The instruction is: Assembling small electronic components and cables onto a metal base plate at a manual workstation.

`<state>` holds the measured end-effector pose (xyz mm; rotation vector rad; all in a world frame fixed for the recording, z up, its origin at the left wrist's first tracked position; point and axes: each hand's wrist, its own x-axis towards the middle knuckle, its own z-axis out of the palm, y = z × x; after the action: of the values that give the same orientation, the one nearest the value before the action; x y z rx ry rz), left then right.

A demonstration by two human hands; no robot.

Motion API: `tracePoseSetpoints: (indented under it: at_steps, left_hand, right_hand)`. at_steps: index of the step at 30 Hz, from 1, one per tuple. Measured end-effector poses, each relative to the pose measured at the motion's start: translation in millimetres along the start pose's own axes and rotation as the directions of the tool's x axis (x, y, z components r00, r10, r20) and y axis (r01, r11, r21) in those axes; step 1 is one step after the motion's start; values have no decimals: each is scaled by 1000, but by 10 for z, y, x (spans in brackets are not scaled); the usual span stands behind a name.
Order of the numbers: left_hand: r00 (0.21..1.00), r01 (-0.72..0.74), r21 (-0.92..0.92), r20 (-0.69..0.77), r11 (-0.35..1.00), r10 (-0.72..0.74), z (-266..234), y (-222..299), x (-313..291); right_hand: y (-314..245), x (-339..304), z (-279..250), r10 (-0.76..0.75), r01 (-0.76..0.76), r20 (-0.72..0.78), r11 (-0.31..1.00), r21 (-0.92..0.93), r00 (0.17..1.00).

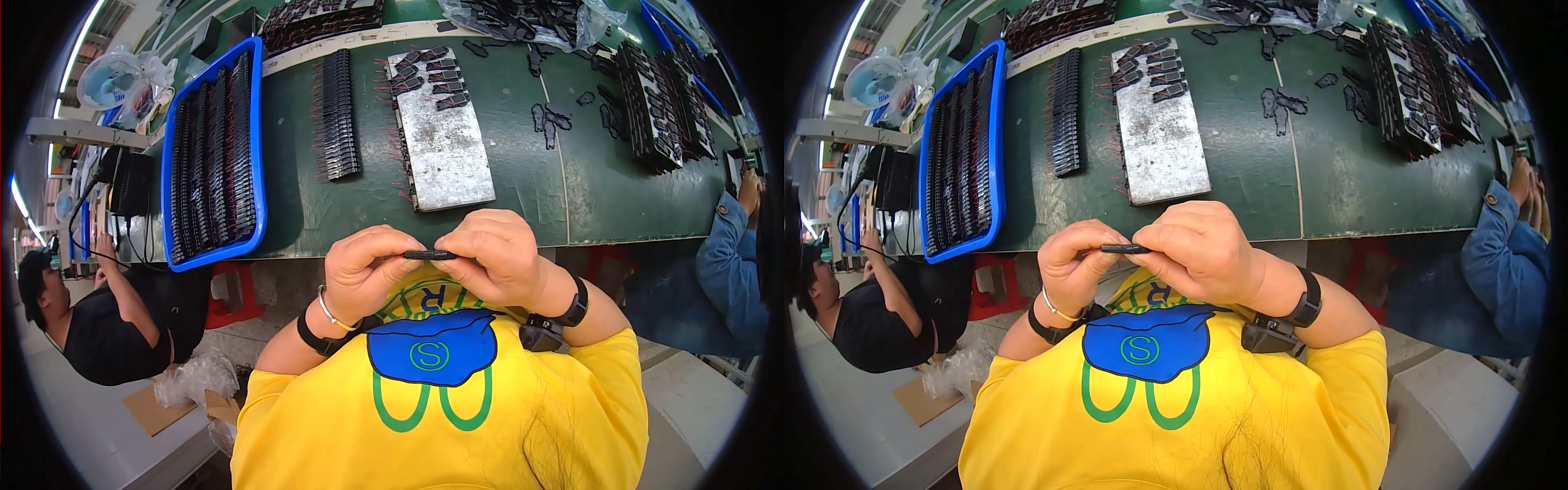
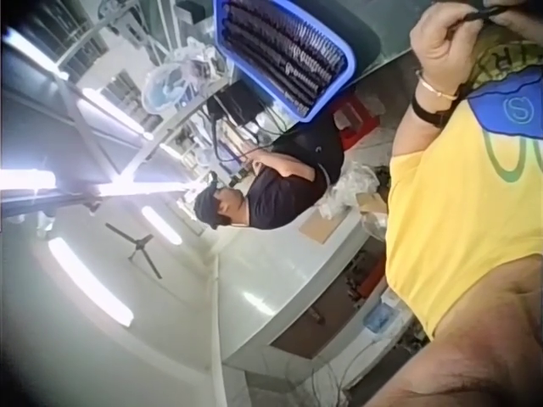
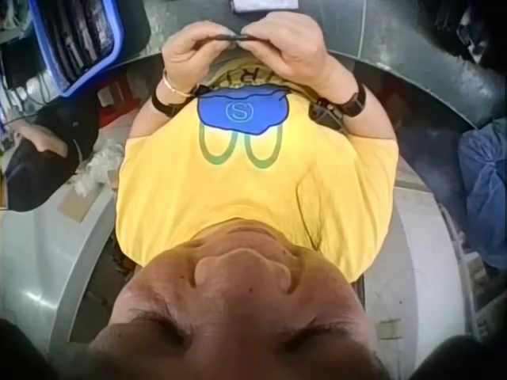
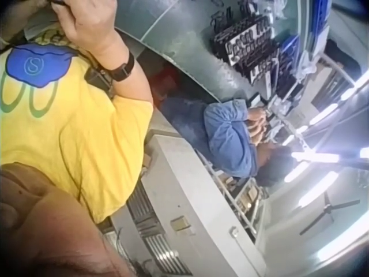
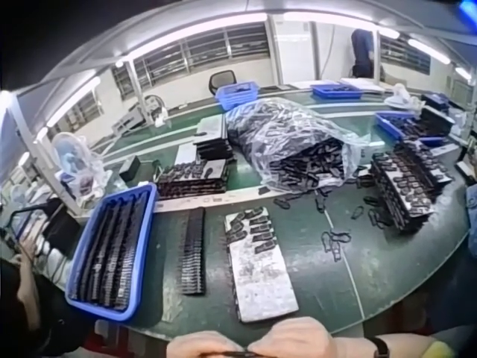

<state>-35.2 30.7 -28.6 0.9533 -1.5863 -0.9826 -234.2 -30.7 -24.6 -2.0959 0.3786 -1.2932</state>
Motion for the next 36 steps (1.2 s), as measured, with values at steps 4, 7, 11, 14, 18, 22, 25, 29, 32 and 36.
tracePoseSetpoints:
  at_steps: [4,7,11,14,18,22,25,29,32,36]
  left_hand:
    - [997,80,-13,19,997,-80,9,-1,-17]
    - [991,127,-33,36,991,-126,26,47,35]
    - [999,18,89,45,996,-22,-10,227,218]
    - [990,-100,216,119,971,76,-66,274,279]
    - [969,-173,319,226,932,102,-123,282,255]
    - [989,-60,292,143,954,18,-123,265,173]
    - [997,-8,285,80,959,-16,-97,232,138]
    - [998,-51,246,52,968,40,-106,202,128]
    - [983,125,281,96,951,-158,-192,255,88]
    - [992,115,455,-7,883,-125,-375,177,92]
  right_hand:
    - [-6,-9,-26,27,-28,21,999,35,999]
    - [-33,-39,-63,91,-95,51,992,78,994]
    - [-41,-73,-77,120,-123,44,991,57,992]
    - [-49,-68,-72,92,-93,64,995,24,994]
    - [-56,-54,-46,96,-102,100,993,60,990]
    - [-134,-1,-39,345,-354,89,925,136,934]
    - [-81,14,-30,234,-239,92,969,58,968]
    - [-53,-8,-29,127,-122,113,991,-49,985]
    - [-40,-5,8,107,-94,133,990,-103,985]
    - [-56,98,-70,135,-109,146,979,-172,980]
